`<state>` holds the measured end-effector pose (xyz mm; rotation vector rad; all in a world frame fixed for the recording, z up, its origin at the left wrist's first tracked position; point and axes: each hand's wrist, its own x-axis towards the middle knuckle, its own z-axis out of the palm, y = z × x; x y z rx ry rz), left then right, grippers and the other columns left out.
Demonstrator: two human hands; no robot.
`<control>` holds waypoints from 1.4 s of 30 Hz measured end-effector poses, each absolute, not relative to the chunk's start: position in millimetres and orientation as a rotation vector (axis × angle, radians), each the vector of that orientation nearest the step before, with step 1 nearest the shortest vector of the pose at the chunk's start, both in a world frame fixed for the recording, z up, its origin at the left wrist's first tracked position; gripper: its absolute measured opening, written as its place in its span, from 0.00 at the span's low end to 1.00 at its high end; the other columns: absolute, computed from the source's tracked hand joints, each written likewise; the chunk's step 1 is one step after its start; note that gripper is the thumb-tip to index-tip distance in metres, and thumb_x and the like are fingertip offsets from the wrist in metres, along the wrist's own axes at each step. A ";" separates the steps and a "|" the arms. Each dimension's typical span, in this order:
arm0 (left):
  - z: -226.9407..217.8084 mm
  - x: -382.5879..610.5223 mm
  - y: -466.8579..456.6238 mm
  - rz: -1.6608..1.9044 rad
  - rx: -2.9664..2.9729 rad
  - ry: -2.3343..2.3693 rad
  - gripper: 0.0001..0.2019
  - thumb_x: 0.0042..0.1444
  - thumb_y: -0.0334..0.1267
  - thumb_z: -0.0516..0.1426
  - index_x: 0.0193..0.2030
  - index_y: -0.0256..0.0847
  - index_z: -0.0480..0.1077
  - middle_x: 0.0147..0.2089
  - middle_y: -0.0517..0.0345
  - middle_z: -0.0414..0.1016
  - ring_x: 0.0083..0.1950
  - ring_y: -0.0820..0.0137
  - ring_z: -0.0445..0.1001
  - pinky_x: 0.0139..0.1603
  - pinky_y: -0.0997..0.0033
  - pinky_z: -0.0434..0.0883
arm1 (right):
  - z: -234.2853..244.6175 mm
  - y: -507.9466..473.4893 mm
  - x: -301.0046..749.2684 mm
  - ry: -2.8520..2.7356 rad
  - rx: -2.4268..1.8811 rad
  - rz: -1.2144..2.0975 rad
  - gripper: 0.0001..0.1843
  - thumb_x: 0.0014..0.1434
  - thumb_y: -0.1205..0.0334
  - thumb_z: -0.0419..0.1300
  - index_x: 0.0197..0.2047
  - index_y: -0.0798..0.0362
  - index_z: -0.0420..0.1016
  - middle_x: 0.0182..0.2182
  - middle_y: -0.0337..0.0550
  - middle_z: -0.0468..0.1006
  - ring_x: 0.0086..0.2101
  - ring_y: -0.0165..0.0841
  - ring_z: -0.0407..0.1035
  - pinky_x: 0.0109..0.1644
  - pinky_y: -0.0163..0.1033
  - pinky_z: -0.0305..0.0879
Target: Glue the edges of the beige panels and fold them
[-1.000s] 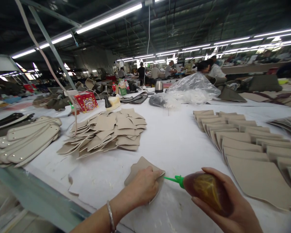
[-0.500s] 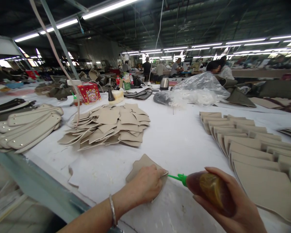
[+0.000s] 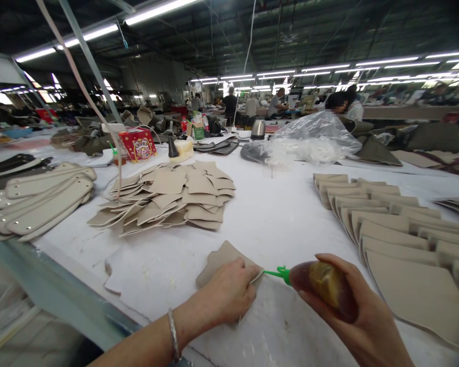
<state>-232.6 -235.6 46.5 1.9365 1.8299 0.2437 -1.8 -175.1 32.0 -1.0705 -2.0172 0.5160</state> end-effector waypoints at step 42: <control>36.4 -243.4 -250.1 0.267 1.975 1.780 0.19 0.59 0.33 0.48 0.57 0.45 0.66 0.48 0.53 0.68 0.46 0.63 0.72 0.49 0.65 0.69 | 16.8 -199.0 -0.6 -1.761 -1.236 1.136 0.29 0.54 0.42 0.66 0.54 0.44 0.66 0.38 0.36 0.77 0.37 0.35 0.74 0.41 0.31 0.68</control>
